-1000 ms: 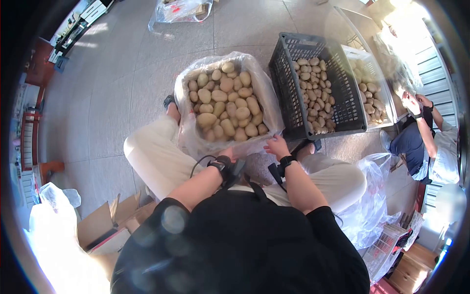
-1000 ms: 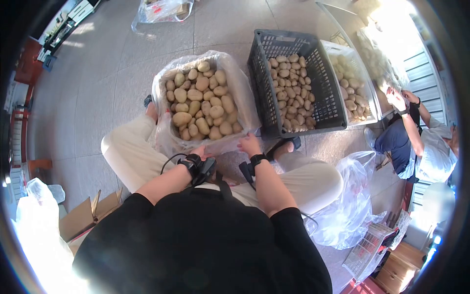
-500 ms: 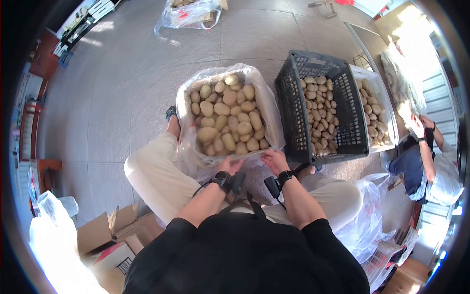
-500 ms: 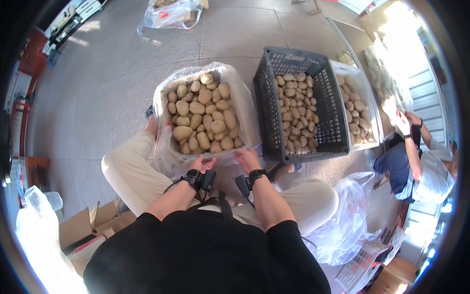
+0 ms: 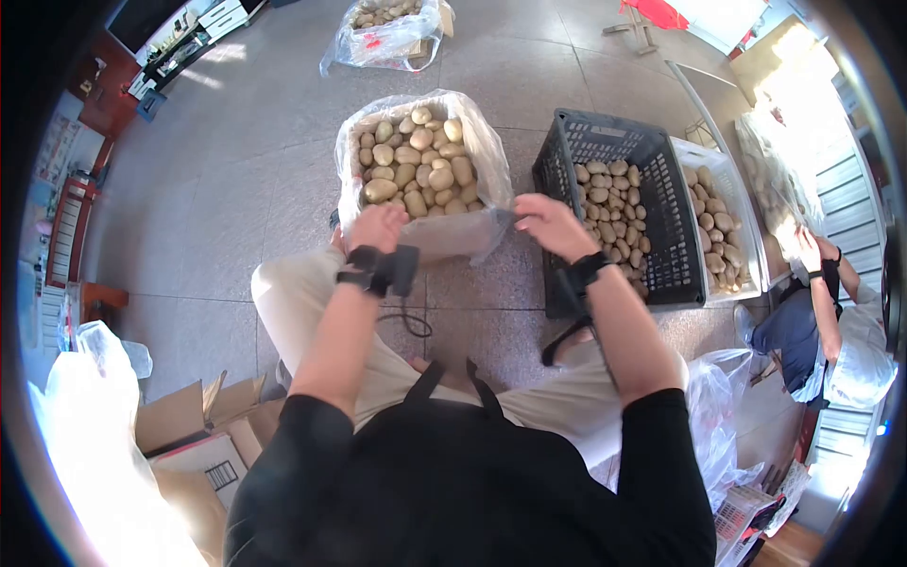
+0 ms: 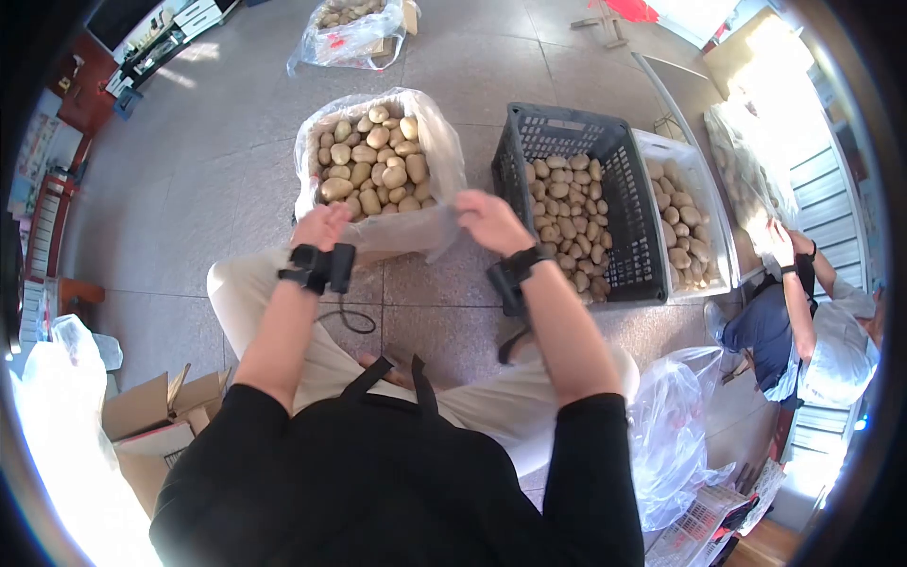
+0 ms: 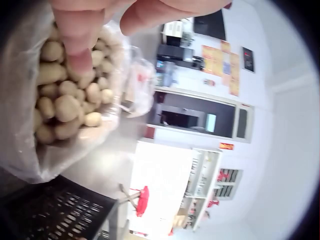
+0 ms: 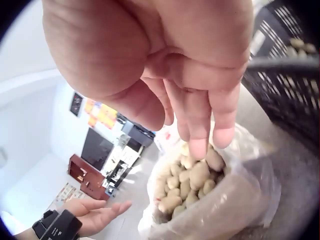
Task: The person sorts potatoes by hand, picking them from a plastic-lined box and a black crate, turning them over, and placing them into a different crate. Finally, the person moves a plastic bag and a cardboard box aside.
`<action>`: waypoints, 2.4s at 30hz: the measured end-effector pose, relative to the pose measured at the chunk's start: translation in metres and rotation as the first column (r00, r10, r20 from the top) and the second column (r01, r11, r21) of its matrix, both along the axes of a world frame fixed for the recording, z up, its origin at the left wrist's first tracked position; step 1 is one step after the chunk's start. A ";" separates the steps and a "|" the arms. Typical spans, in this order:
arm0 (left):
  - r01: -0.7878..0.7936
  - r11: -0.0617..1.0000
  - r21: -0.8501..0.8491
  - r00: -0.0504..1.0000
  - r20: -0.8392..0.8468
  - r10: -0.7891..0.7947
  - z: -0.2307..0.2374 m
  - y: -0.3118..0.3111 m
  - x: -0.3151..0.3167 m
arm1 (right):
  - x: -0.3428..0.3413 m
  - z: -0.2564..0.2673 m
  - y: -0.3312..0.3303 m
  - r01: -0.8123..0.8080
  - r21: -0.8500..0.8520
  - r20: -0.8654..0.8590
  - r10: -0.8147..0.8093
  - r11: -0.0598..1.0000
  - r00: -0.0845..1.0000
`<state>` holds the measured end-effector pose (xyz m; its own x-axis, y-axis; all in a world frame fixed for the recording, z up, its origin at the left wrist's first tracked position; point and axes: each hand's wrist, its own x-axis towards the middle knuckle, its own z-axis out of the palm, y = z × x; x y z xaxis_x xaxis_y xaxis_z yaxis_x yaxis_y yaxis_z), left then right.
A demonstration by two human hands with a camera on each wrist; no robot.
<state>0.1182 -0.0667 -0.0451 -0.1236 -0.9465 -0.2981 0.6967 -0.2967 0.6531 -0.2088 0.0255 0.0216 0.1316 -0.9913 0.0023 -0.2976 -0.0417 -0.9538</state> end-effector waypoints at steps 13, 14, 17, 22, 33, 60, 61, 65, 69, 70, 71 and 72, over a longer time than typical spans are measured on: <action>-0.059 0.897 -0.438 0.990 0.090 0.109 0.308 0.160 0.014 | -0.109 0.118 0.241 0.439 0.022 0.005 -0.439 0.898 0.898; -0.060 0.901 -0.429 0.990 0.091 0.109 0.311 0.163 0.016 | -0.104 0.118 0.239 0.422 -0.006 -0.055 -0.422 0.907 0.905; -0.045 0.893 -0.447 0.998 0.019 0.060 0.318 0.168 0.022 | -0.095 0.133 0.235 0.268 -0.281 -0.395 -0.366 0.922 0.843; 0.090 0.824 -0.559 0.988 -0.057 -0.147 0.319 0.152 0.019 | -0.165 0.091 0.306 0.536 -0.359 -0.353 -0.642 0.765 0.680; 0.007 0.952 -0.306 1.000 0.012 -0.004 0.283 0.131 0.013 | -0.171 -0.065 0.560 0.900 0.088 -0.409 -0.809 0.426 0.423; -0.029 0.886 -0.463 0.994 0.084 0.076 0.212 0.082 0.056 | 0.042 0.147 0.233 0.351 0.115 0.353 -0.368 0.929 0.860; -0.044 0.872 -0.487 0.991 0.088 0.100 0.216 0.082 0.060 | 0.047 0.140 0.233 0.338 0.137 0.349 -0.365 0.931 0.863; -0.089 0.646 -0.758 0.921 0.184 0.343 0.255 0.049 0.135 | 0.060 0.127 0.268 0.418 0.225 0.334 -0.473 0.880 0.815; -0.401 0.396 -0.826 0.717 -0.014 0.697 0.319 0.103 0.128 | 0.045 0.134 0.244 0.371 0.133 0.381 -0.393 0.919 0.837; -0.373 0.398 -0.838 0.633 0.084 0.769 0.332 0.120 0.104 | 0.042 0.140 0.229 0.383 0.143 0.369 -0.408 0.913 0.835; -0.379 0.447 -0.810 0.654 0.107 0.749 0.341 0.129 0.087 | 0.043 0.148 0.214 0.397 0.088 0.395 -0.398 0.914 0.828; -0.340 0.394 -0.854 0.556 0.156 0.816 0.332 0.125 0.088 | 0.055 0.168 0.199 0.412 0.006 0.308 -0.394 0.911 0.866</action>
